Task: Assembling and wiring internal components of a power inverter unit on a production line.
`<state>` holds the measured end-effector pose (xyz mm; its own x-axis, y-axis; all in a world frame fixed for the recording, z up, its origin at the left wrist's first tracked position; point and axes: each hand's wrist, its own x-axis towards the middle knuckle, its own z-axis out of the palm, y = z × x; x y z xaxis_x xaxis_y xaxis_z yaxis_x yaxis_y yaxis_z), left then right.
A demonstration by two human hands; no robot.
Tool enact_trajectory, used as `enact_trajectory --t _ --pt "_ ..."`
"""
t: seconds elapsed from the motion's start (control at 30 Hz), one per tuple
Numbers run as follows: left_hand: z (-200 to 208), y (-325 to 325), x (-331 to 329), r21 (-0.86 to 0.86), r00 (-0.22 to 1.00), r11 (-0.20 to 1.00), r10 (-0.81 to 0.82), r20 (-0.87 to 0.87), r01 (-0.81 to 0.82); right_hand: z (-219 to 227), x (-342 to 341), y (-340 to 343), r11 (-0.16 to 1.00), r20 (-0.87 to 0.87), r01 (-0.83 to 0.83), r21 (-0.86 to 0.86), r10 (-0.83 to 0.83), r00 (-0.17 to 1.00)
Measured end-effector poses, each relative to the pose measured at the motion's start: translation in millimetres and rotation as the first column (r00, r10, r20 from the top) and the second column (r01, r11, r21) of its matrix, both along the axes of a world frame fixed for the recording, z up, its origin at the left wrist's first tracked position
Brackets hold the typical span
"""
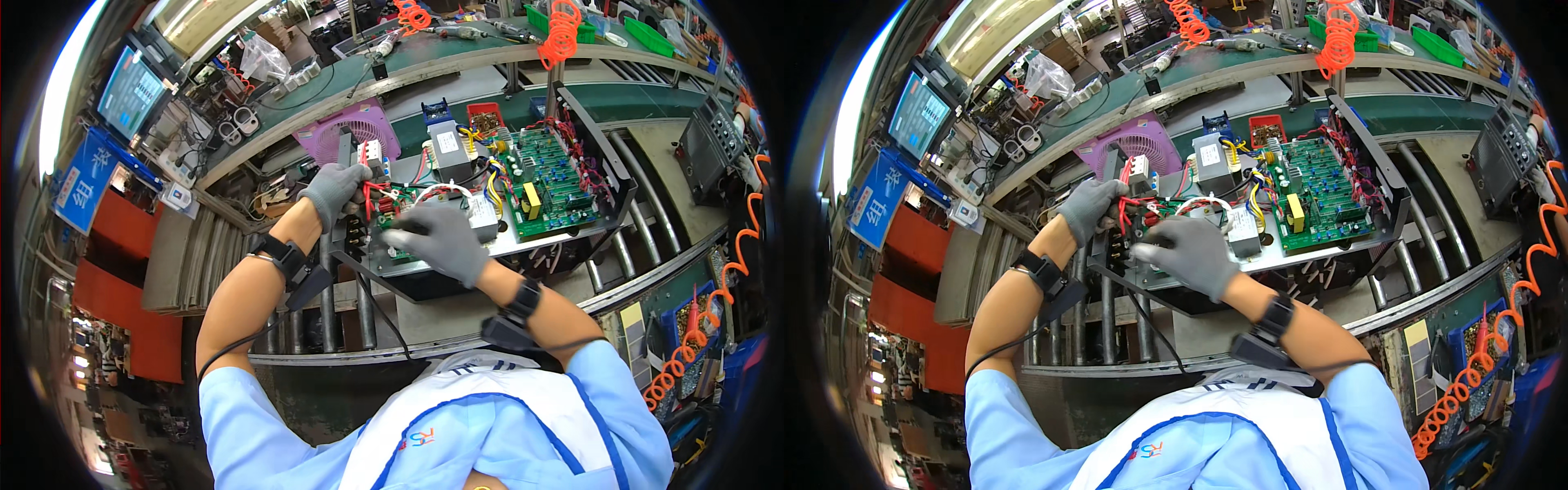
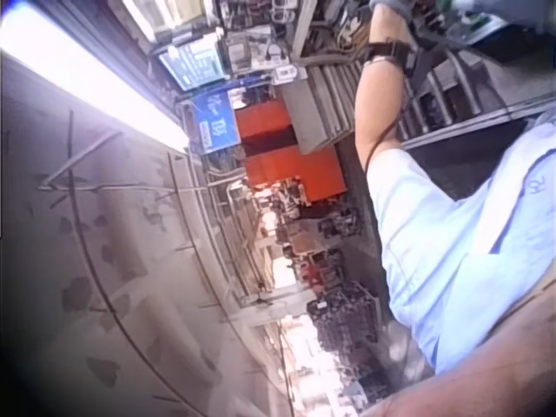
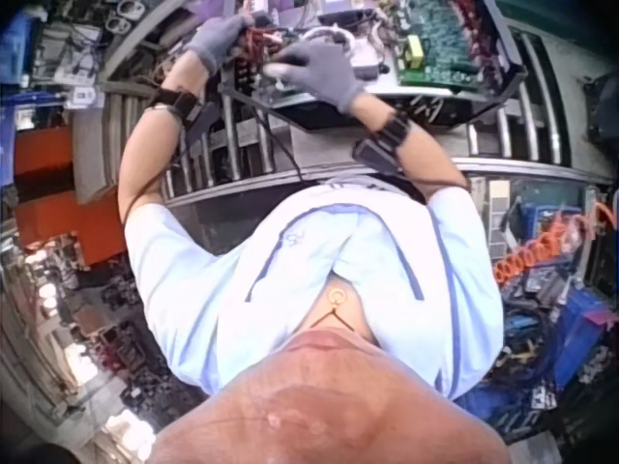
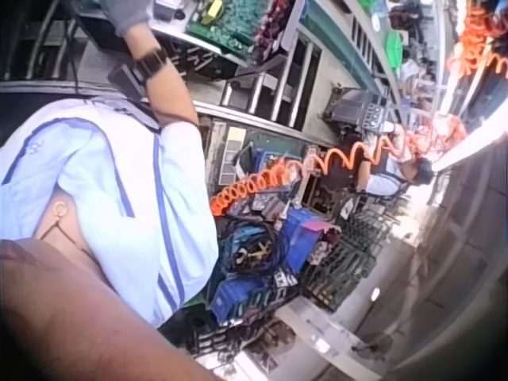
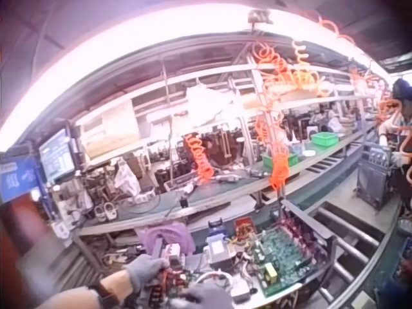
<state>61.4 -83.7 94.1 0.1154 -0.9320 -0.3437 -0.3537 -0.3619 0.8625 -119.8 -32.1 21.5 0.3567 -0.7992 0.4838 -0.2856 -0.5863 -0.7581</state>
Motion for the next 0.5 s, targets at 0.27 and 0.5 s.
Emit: enact_trajectory --t 0.27,0.5 --pt "5 6 -7 -0.042 0.998 0.998 0.057 0.022 -0.056 -5 52 -10 0.941 0.203 0.037 0.336 -0.111 0.973" --pt "10 -14 81 0.005 0.996 0.996 -0.087 -0.025 0.087 -21 20 -16 0.976 -0.084 0.139 0.170 -0.126 0.988"
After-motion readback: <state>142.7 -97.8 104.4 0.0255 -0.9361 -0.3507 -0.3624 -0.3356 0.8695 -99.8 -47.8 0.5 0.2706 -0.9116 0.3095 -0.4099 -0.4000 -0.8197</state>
